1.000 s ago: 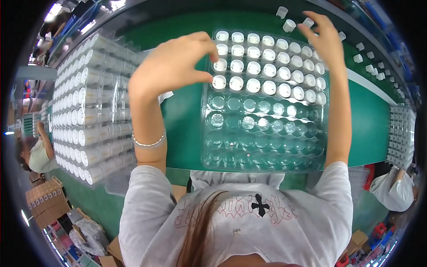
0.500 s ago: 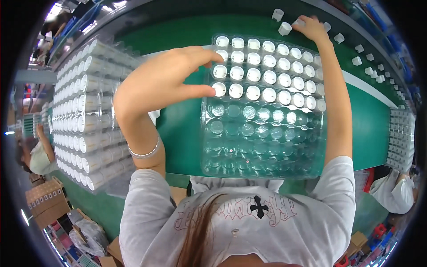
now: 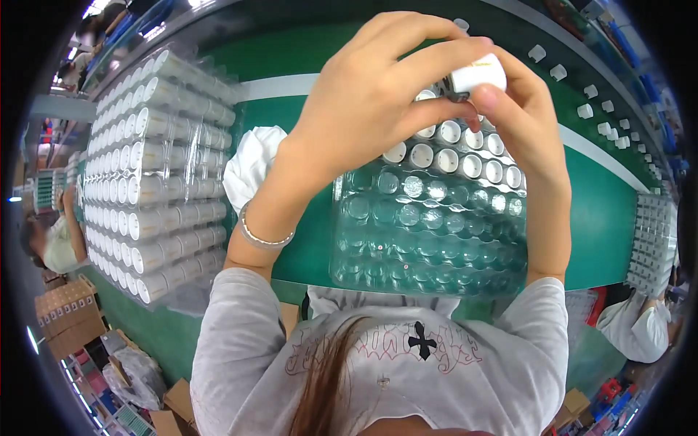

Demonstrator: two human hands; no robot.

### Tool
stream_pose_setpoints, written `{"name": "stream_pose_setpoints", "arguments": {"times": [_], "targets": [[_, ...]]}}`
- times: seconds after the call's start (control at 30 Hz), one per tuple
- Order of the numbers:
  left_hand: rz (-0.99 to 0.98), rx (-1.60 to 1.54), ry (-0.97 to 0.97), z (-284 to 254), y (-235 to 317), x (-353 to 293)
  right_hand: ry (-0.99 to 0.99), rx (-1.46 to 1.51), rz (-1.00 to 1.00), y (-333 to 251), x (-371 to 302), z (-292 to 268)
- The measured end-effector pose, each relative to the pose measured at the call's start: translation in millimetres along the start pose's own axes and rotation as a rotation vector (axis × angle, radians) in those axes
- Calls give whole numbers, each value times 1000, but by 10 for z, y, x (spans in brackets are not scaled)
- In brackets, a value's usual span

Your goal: Assembling electronic cigarette components by attaching casings and placing them into organized trays on a production line.

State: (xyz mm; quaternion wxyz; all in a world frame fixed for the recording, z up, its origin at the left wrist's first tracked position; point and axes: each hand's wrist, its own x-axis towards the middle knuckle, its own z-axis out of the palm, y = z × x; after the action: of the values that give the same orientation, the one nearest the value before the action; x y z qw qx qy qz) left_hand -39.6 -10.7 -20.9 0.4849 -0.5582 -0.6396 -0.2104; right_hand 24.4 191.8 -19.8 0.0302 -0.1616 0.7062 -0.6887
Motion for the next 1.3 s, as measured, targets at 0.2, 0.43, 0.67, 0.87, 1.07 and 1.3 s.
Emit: {"name": "stream_pose_setpoints", "arguments": {"times": [0.2,0.43,0.67,0.87,1.07,1.3], "targets": [[-577,-199,-326,-717,301,471,118,52,-451,-126,-153,-66],[-1004,-637,-297,-714,438,527,64,-315,-733,-184,-222,-120],[-1210,-944,-53,-758,483,585,29,-350,-738,-226,-255,-131],[-1098,-792,-295,-690,393,405,182,-335,-709,-181,-241,13],[-1169,-1274,-216,-332,282,82,234,-129,-328,-30,-262,-62],[-1227,-1286,-311,-120,319,12,331,97,-25,73,-230,-8]]}}
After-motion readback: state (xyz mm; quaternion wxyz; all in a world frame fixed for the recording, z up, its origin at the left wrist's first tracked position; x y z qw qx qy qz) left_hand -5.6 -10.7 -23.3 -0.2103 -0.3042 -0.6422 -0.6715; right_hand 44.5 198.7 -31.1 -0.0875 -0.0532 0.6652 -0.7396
